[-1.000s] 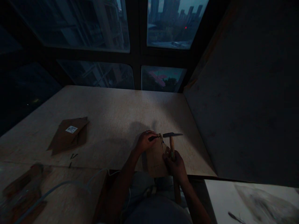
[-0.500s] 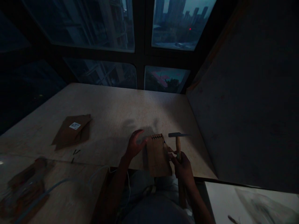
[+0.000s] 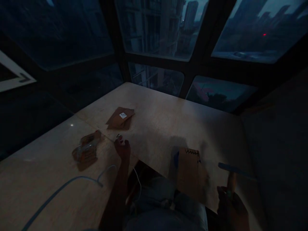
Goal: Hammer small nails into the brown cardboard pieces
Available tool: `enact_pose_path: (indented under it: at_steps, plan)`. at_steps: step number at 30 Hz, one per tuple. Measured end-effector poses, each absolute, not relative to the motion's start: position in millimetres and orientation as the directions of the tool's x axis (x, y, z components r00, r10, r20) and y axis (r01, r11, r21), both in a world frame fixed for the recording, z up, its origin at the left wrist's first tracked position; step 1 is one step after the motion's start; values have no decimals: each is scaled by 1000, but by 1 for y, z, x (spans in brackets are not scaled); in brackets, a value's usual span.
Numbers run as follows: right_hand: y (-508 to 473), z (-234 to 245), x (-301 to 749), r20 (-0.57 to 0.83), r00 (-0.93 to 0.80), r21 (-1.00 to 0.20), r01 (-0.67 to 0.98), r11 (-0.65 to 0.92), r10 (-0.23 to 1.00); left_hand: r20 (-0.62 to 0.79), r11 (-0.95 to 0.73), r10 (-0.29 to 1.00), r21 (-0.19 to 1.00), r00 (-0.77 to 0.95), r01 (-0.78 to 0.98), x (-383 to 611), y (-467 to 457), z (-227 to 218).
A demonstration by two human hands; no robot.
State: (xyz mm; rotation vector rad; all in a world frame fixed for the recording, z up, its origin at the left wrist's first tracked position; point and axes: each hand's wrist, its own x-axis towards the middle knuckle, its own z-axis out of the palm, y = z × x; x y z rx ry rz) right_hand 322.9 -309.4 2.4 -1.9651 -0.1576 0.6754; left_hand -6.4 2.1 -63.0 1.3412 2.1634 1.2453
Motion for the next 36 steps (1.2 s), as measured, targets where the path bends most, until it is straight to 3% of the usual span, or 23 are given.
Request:
enact_pose_path:
  at_steps: [3, 8, 14, 19, 26, 30, 36]
  plan:
    - [-311, 14, 322, -440, 814, -814, -184, -551, 379, 145, 296, 839, 687, -525, 663, -36, 0, -58]
    - [-307, 29, 314, -410, 834, -802, -137, -582, 370, 45, 434, 846, 520, -531, 736, -68, 2, -59]
    - [-304, 24, 310, -415, 824, -795, -123, -594, 385, 34, 433, 863, 465, -504, 772, -79, 12, -67]
    - [-301, 27, 301, -426, 804, -814, -141, -564, 415, 84, 376, 868, 533, -490, 758, -82, 15, -70]
    - [-291, 30, 300, -381, 827, -855, -145, -498, 414, 128, 134, 928, 760, -349, 636, -55, 1, -59]
    - [-285, 27, 302, -335, 850, -907, -174, -384, 407, 130, -48, 961, 946, -242, 320, -2, -18, -42]
    - [-286, 22, 299, -320, 847, -926, -185, -329, 424, -119, 135, 986, 981, 119, -137, 96, -49, -20]
